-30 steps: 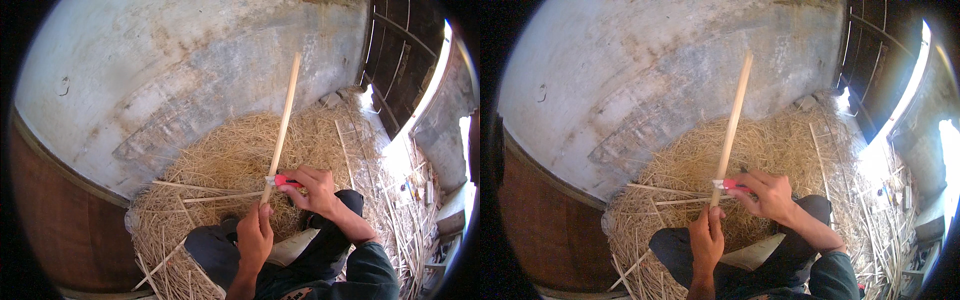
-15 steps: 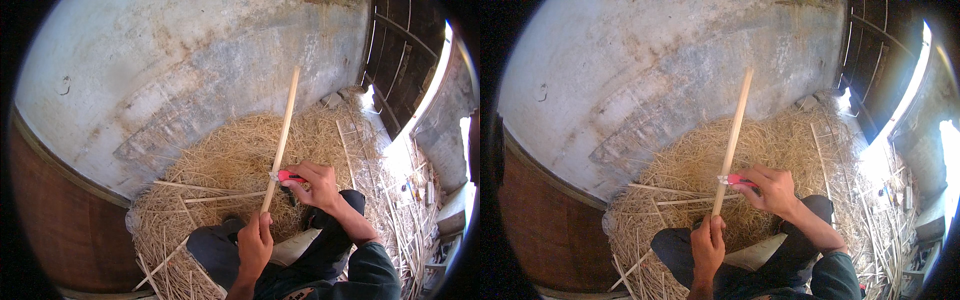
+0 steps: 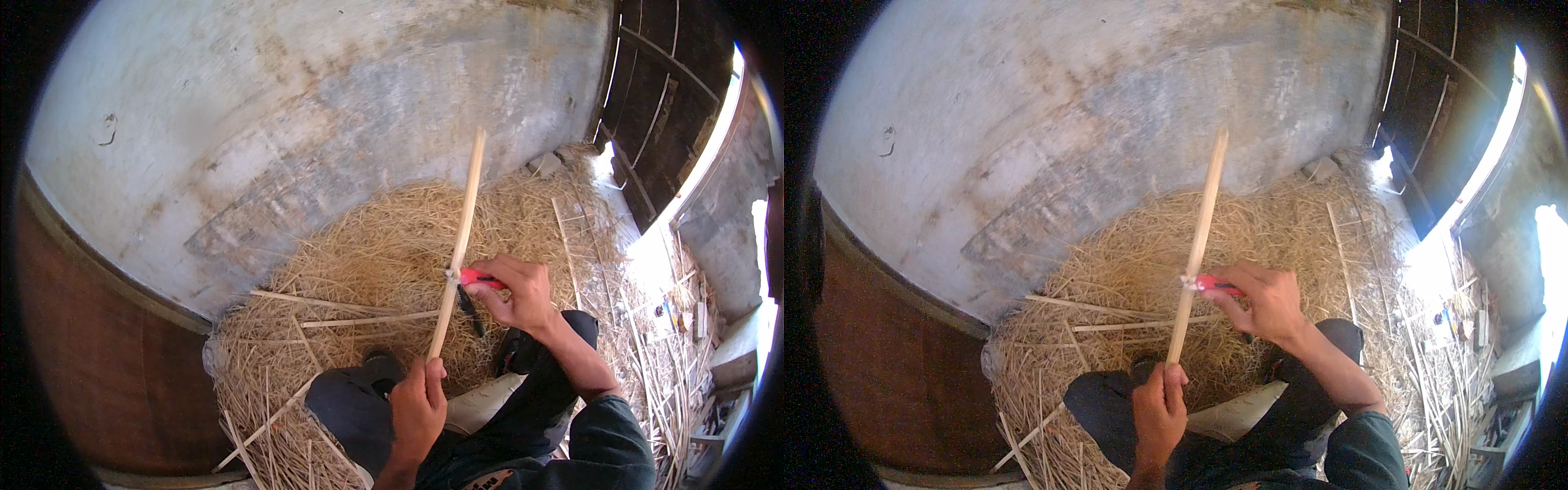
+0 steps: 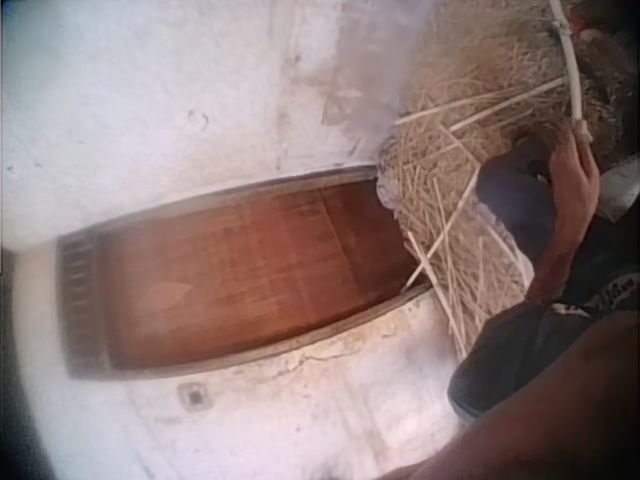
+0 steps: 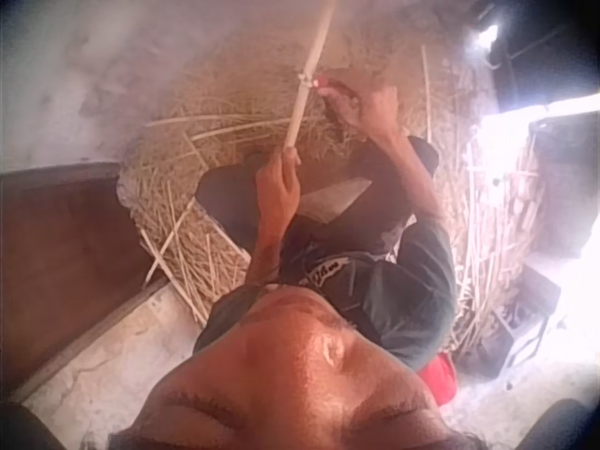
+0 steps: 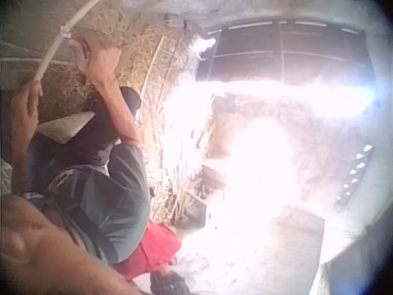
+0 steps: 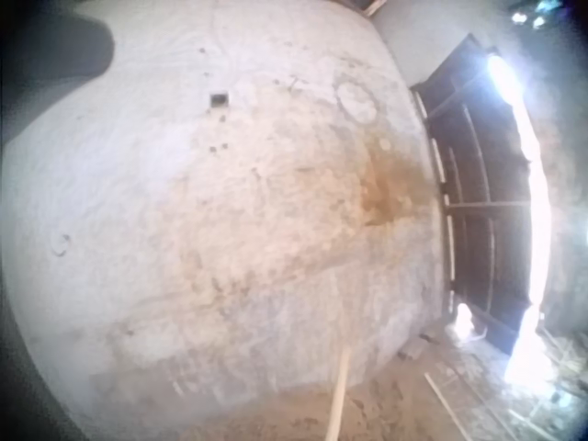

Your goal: The person sits on a bed of straw and uses a large knife to split and shape a long bamboo stick. They then switch to a red utility knife to further refine the stick's surface and edges, holding the stick vertically and scraping it repeatedly.

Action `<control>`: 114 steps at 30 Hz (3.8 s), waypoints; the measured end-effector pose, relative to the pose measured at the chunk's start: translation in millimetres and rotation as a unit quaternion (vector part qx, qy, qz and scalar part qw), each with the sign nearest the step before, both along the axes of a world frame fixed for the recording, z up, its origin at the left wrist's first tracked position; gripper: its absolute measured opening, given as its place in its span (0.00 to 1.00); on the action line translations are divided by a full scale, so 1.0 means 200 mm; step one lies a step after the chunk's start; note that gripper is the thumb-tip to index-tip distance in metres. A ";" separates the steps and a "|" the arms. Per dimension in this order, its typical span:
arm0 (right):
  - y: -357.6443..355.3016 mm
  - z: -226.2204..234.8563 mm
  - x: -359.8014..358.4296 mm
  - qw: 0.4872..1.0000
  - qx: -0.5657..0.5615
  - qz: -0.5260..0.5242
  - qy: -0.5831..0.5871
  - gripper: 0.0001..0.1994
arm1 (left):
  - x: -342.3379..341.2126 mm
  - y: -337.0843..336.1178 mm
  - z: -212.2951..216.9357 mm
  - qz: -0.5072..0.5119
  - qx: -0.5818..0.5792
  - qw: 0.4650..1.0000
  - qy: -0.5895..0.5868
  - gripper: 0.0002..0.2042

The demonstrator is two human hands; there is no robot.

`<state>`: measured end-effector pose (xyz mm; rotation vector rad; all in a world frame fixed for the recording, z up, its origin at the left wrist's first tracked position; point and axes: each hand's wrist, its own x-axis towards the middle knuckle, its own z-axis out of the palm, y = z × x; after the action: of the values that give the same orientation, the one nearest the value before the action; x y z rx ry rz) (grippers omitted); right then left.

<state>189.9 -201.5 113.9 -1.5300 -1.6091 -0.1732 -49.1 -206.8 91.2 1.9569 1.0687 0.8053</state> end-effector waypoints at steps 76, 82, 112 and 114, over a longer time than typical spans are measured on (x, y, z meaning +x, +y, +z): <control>-0.22 -0.04 -0.14 1.000 0.001 -0.006 -0.021 0.13 | 0.05 -0.02 0.12 -0.052 -0.139 0.984 -0.097 0.18; -0.20 -0.04 -0.08 1.000 0.004 -0.018 0.006 0.13 | 0.01 -0.05 0.10 -0.050 -0.147 0.985 -0.078 0.18; 0.31 -0.24 0.73 0.951 -0.132 -0.251 0.121 0.22 | -0.45 -0.26 -0.20 -0.067 -0.348 0.933 -0.055 0.18; 0.32 -0.32 0.83 0.946 -0.233 -0.220 0.054 0.21 | -0.52 -0.26 -0.23 -0.006 -0.366 0.928 -0.062 0.18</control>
<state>355.5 -136.8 50.3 -2.2151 -1.2519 0.0563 -152.1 -259.6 45.7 1.2574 1.0760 0.4182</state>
